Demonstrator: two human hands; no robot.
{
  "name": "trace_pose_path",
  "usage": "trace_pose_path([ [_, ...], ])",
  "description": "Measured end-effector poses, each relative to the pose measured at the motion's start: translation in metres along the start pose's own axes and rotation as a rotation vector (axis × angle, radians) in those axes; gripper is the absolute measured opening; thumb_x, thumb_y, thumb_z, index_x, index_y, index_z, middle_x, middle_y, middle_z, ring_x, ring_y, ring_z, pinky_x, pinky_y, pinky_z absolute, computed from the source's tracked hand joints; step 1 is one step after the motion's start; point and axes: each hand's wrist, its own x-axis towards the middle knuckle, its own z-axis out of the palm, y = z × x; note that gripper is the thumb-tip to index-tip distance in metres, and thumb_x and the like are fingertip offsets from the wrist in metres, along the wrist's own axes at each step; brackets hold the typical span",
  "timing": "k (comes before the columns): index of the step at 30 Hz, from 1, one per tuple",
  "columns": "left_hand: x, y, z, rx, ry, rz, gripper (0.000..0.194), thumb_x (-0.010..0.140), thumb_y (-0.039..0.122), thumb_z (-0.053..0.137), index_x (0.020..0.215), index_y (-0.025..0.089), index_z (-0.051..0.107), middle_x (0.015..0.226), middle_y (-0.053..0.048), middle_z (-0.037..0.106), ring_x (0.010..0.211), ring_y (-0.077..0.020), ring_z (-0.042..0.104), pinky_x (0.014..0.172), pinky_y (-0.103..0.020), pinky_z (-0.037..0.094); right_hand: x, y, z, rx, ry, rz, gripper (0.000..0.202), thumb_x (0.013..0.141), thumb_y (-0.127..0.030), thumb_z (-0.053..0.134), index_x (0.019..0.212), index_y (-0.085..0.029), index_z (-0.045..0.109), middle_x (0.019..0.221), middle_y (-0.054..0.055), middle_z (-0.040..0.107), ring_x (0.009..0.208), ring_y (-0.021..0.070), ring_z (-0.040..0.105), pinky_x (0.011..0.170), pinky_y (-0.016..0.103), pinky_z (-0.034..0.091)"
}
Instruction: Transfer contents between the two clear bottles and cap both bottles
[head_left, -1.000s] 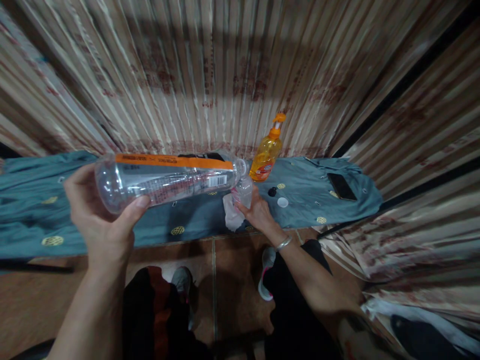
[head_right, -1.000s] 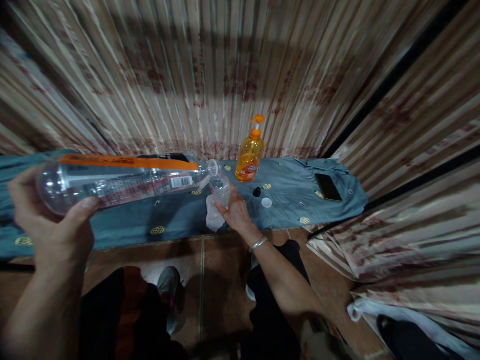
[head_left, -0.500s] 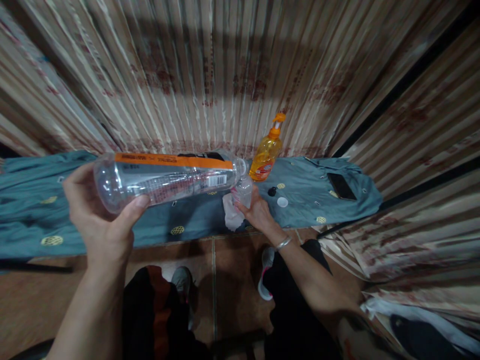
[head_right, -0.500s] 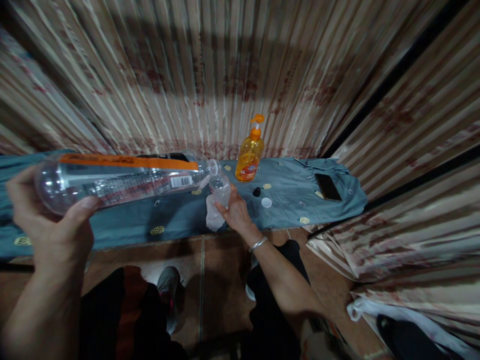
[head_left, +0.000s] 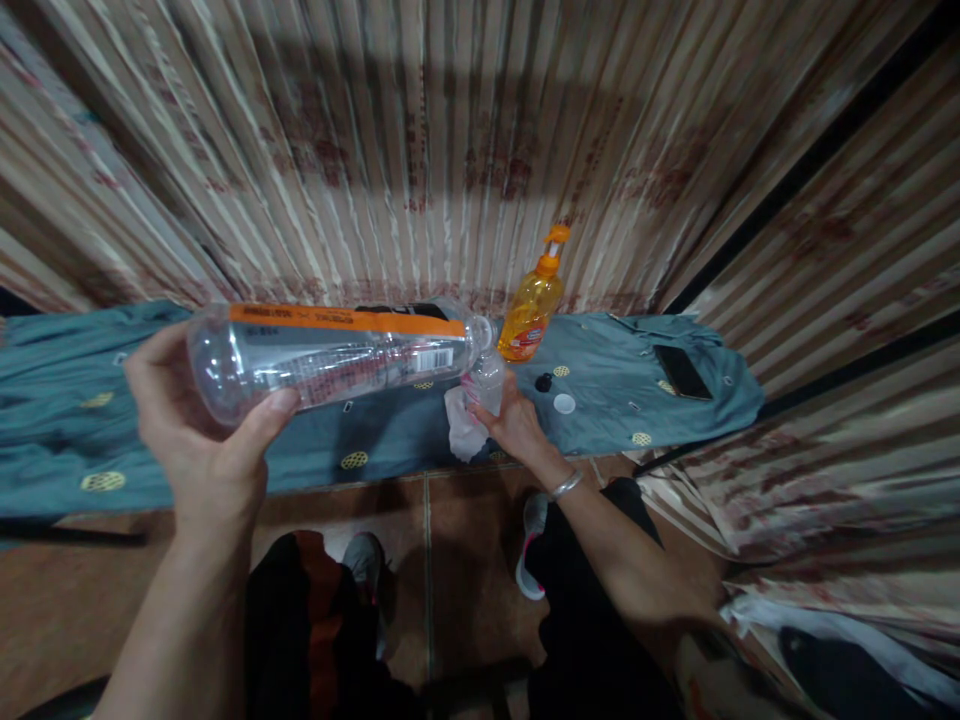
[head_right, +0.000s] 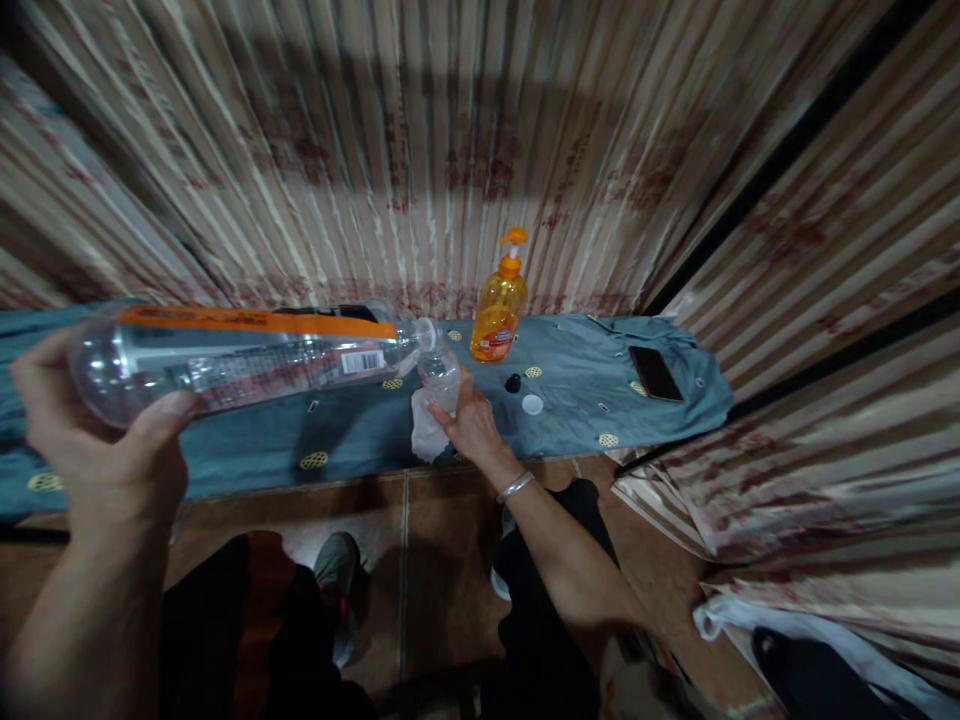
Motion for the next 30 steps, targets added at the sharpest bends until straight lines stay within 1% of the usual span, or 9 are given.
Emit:
trace_pose_path([
  [5, 0.0001, -0.0022, 0.0, -0.033, 0.001, 0.01, 0.079, 0.053, 0.037, 0.082, 0.125, 0.018, 0.056, 0.123, -0.007, 0.061, 0.117, -0.0251, 0.057, 0.101, -0.043, 0.041, -0.0003, 0.0018, 0.0016, -0.005, 0.011, -0.009, 0.069, 0.084, -0.035, 0.066, 0.138, -0.01, 0.031, 0.11, 0.017, 0.069, 0.097, 0.0293, 0.07, 0.081, 0.036, 0.054],
  [9, -0.0003, -0.0037, -0.0009, -0.03, 0.001, 0.022, 0.078, 0.054, 0.037, 0.083, 0.124, 0.019, 0.056, 0.123, -0.007, 0.061, 0.117, -0.0246, 0.057, 0.102, -0.043, 0.04, -0.0001, 0.0025, 0.0026, -0.011, 0.011, -0.001, 0.07, 0.083, -0.036, 0.066, 0.138, -0.01, 0.031, 0.108, 0.017, 0.07, 0.094, 0.0294, 0.07, 0.079, 0.036, 0.054],
  [13, -0.001, -0.0042, -0.002, -0.009, 0.007, 0.0, 0.082, 0.053, 0.043, 0.082, 0.126, 0.018, 0.055, 0.122, -0.007, 0.06, 0.116, -0.0258, 0.057, 0.101, -0.045, 0.041, 0.0001, 0.0017, 0.0022, -0.012, 0.008, 0.008, 0.07, 0.082, -0.035, 0.067, 0.137, -0.009, 0.032, 0.109, 0.018, 0.07, 0.096, 0.0298, 0.07, 0.081, 0.037, 0.054],
  [21, -0.0004, -0.0099, -0.004, -0.022, 0.001, 0.023, 0.081, 0.053, 0.043, 0.082, 0.126, 0.02, 0.056, 0.124, -0.008, 0.061, 0.119, -0.028, 0.057, 0.104, -0.048, 0.04, -0.0004, 0.0013, 0.0012, -0.004, 0.014, -0.007, 0.068, 0.084, -0.037, 0.065, 0.137, -0.01, 0.031, 0.11, 0.017, 0.07, 0.096, 0.0294, 0.07, 0.081, 0.038, 0.054],
  [24, -0.0004, -0.0093, -0.0041, -0.03, -0.007, 0.028, 0.081, 0.054, 0.041, 0.082, 0.127, 0.019, 0.055, 0.125, -0.008, 0.061, 0.119, -0.0274, 0.057, 0.104, -0.048, 0.04, -0.0006, 0.0021, 0.0017, -0.007, 0.016, -0.015, 0.068, 0.084, -0.037, 0.065, 0.137, -0.01, 0.032, 0.11, 0.017, 0.069, 0.097, 0.0295, 0.07, 0.082, 0.038, 0.054],
  [27, -0.0008, -0.0068, -0.0034, -0.011, 0.0, 0.015, 0.081, 0.054, 0.041, 0.082, 0.127, 0.019, 0.055, 0.124, -0.008, 0.061, 0.117, -0.0266, 0.057, 0.103, -0.047, 0.04, -0.0006, 0.0027, 0.0021, -0.026, 0.01, -0.007, 0.068, 0.084, -0.037, 0.065, 0.137, -0.01, 0.032, 0.107, 0.017, 0.07, 0.093, 0.0297, 0.07, 0.08, 0.038, 0.054],
  [30, -0.0012, -0.0039, -0.0019, -0.011, 0.0, 0.008, 0.081, 0.054, 0.042, 0.082, 0.127, 0.02, 0.055, 0.123, -0.007, 0.06, 0.116, -0.025, 0.057, 0.102, -0.045, 0.041, -0.0007, 0.003, 0.0024, -0.029, 0.007, -0.008, 0.069, 0.085, -0.038, 0.064, 0.139, -0.011, 0.03, 0.108, 0.017, 0.07, 0.095, 0.0293, 0.07, 0.08, 0.037, 0.054],
])
